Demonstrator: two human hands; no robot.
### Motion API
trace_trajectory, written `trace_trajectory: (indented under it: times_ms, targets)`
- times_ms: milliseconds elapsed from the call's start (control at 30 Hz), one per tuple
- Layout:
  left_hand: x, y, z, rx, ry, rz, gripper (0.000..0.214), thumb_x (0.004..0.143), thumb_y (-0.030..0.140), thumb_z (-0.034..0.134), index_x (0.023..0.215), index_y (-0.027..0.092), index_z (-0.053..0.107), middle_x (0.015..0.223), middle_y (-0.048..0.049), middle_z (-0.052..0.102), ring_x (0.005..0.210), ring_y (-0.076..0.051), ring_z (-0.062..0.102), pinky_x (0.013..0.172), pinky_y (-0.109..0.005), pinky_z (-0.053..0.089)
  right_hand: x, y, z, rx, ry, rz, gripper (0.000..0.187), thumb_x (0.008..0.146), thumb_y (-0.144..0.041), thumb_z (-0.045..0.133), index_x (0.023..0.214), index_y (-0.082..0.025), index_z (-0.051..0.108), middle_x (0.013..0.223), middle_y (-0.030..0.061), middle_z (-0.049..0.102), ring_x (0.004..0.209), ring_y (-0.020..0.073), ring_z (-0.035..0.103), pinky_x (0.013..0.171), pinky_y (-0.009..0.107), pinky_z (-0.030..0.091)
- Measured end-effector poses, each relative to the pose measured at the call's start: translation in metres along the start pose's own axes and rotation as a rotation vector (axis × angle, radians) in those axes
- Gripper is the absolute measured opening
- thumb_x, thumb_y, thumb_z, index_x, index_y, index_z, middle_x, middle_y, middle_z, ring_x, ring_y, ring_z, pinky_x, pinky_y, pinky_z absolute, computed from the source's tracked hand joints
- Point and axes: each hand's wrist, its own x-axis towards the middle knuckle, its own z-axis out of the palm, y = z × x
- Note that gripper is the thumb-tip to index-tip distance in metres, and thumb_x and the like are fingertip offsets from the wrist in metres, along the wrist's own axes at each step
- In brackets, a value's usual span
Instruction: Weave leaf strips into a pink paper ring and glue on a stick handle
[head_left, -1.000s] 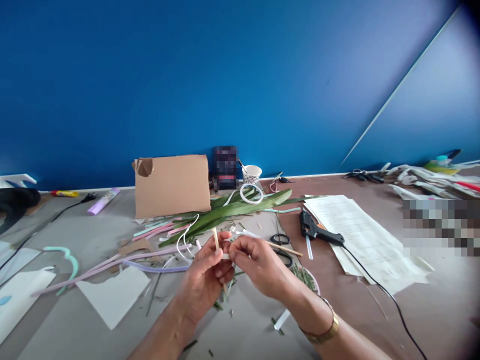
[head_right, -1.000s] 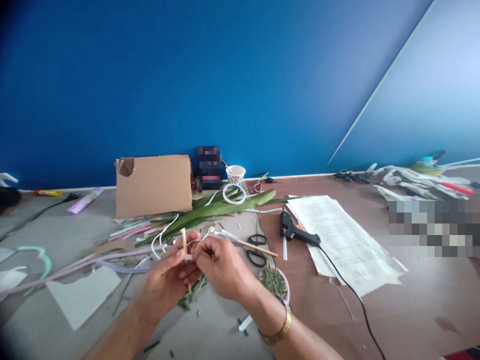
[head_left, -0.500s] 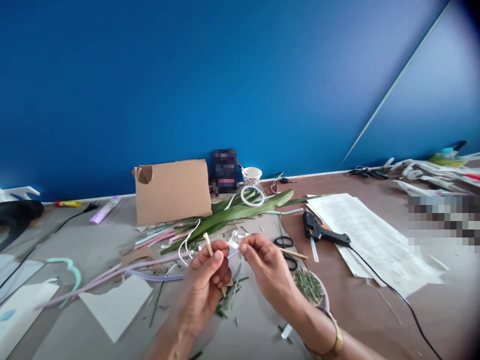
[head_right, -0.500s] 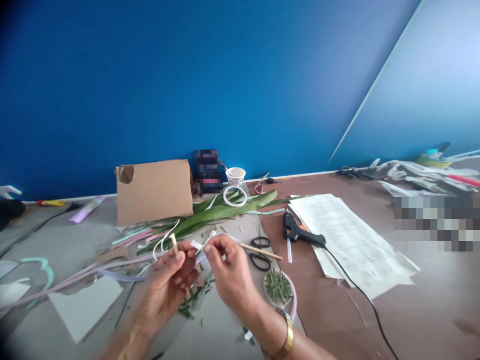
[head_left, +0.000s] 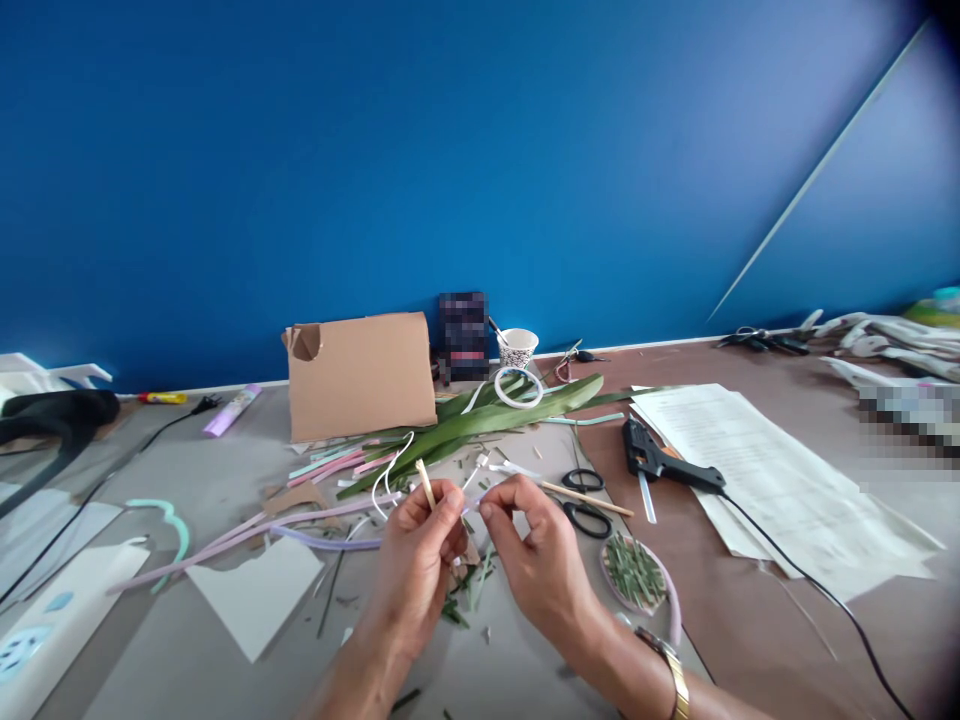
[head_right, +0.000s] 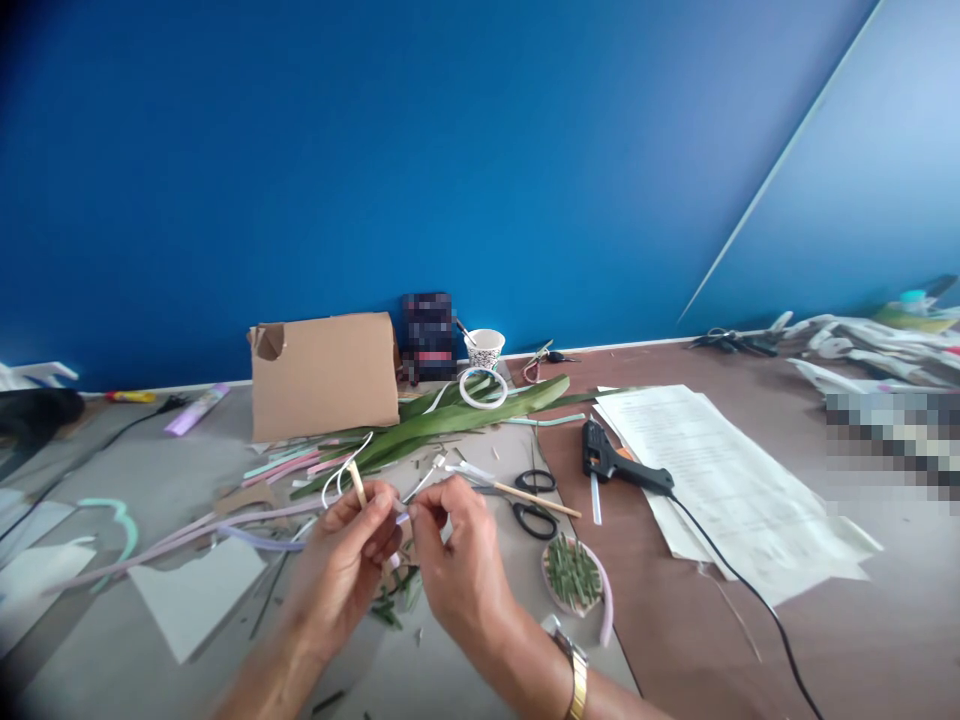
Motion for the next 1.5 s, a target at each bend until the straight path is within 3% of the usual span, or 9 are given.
trace_trajectory:
  times_ms: [167, 267, 400, 500, 600, 767, 967, 1300, 1500]
  targets:
    - [0.001, 0.002, -0.001, 0.054, -0.027, 0.029, 0.031, 0.072, 0.040, 0.075, 0.066, 0.018, 0.053, 0.054, 0.0081, 0.035, 0.050, -0.006, 0.030, 0.046, -0.017, 0.030, -0.003, 0.001, -0.006, 0.198, -0.120, -0.142, 0.007, 0.086, -0.023, 0.051, 0.087, -0.020, 0.058, 0.086, 0.0040, 0.056, 0.084, 0.0189, 0.054, 0.078, 0.031, 0.042]
    - [0.003, 0.005, -0.004, 0.038, -0.042, 0.071, 0.029, 0.077, 0.041, 0.070, 0.070, 0.019, 0.053, 0.053, 0.0092, 0.029, 0.048, -0.006, 0.027, 0.047, -0.017, 0.030, 0.000, 0.004, -0.012, 0.365, -0.114, -0.170, 0.014, 0.087, -0.029, 0.055, 0.098, -0.021, 0.060, 0.099, 0.0057, 0.054, 0.097, 0.0208, 0.052, 0.087, 0.033, 0.040]
    - [0.004, 0.012, -0.011, 0.208, -0.106, 0.190, 0.029, 0.074, 0.038, 0.073, 0.092, 0.024, 0.056, 0.071, 0.0059, 0.048, 0.053, -0.006, 0.038, 0.050, -0.018, 0.035, 0.009, 0.007, -0.018, 0.564, -0.052, -0.006, 0.014, 0.086, -0.034, 0.058, 0.085, -0.022, 0.065, 0.084, 0.0025, 0.055, 0.081, 0.0174, 0.052, 0.074, 0.028, 0.042]
    - [0.005, 0.016, -0.014, 0.353, -0.148, 0.266, 0.037, 0.066, 0.035, 0.078, 0.094, 0.024, 0.057, 0.075, 0.0048, 0.050, 0.054, -0.007, 0.040, 0.049, -0.020, 0.035, 0.016, 0.006, -0.023, 0.636, -0.106, 0.094, 0.012, 0.080, -0.034, 0.065, 0.080, -0.022, 0.067, 0.075, 0.0001, 0.056, 0.069, 0.0144, 0.049, 0.063, 0.025, 0.041]
    - [0.006, 0.017, -0.015, 0.368, -0.185, 0.264, 0.039, 0.061, 0.036, 0.081, 0.090, 0.022, 0.060, 0.074, 0.0040, 0.051, 0.057, -0.009, 0.041, 0.051, -0.020, 0.037, 0.017, 0.001, -0.027, 0.574, -0.225, 0.028, 0.006, 0.082, -0.026, 0.064, 0.081, -0.021, 0.069, 0.075, 0.0002, 0.059, 0.069, 0.0137, 0.052, 0.065, 0.026, 0.041]
    - [0.006, 0.019, -0.012, 0.282, -0.298, 0.095, 0.052, 0.053, 0.041, 0.085, 0.096, 0.023, 0.061, 0.079, 0.0024, 0.055, 0.061, -0.010, 0.047, 0.053, -0.020, 0.039, 0.014, -0.012, -0.029, 0.460, -0.406, -0.134, 0.013, 0.086, -0.016, 0.058, 0.087, -0.020, 0.070, 0.080, 0.0022, 0.062, 0.075, 0.0146, 0.058, 0.071, 0.027, 0.045]
    - [0.007, 0.018, -0.014, 0.248, -0.387, 0.034, 0.059, 0.052, 0.044, 0.087, 0.103, 0.026, 0.062, 0.079, 0.0017, 0.056, 0.066, -0.013, 0.052, 0.056, -0.022, 0.043, 0.013, -0.017, -0.031, 0.370, -0.448, -0.097, 0.010, 0.082, -0.012, 0.060, 0.078, -0.020, 0.066, 0.079, 0.0020, 0.063, 0.073, 0.0147, 0.060, 0.070, 0.027, 0.047]
    - [0.010, 0.015, -0.022, 0.217, -0.583, 0.005, 0.060, 0.059, 0.033, 0.086, 0.112, 0.029, 0.059, 0.085, 0.0018, 0.060, 0.078, -0.013, 0.059, 0.067, -0.021, 0.046, 0.015, -0.021, -0.041, 0.171, -0.541, -0.185, 0.020, 0.072, 0.001, 0.058, 0.079, -0.018, 0.060, 0.082, 0.0004, 0.063, 0.075, 0.0124, 0.058, 0.071, 0.023, 0.046]
    - [0.011, 0.015, -0.028, 0.233, -0.624, -0.078, 0.063, 0.059, 0.029, 0.087, 0.114, 0.028, 0.057, 0.081, 0.0034, 0.058, 0.067, -0.008, 0.053, 0.057, -0.016, 0.040, 0.015, -0.024, -0.042, 0.149, -0.602, -0.156, 0.019, 0.074, 0.000, 0.060, 0.077, -0.018, 0.066, 0.079, -0.0002, 0.069, 0.076, 0.0118, 0.063, 0.072, 0.020, 0.047]
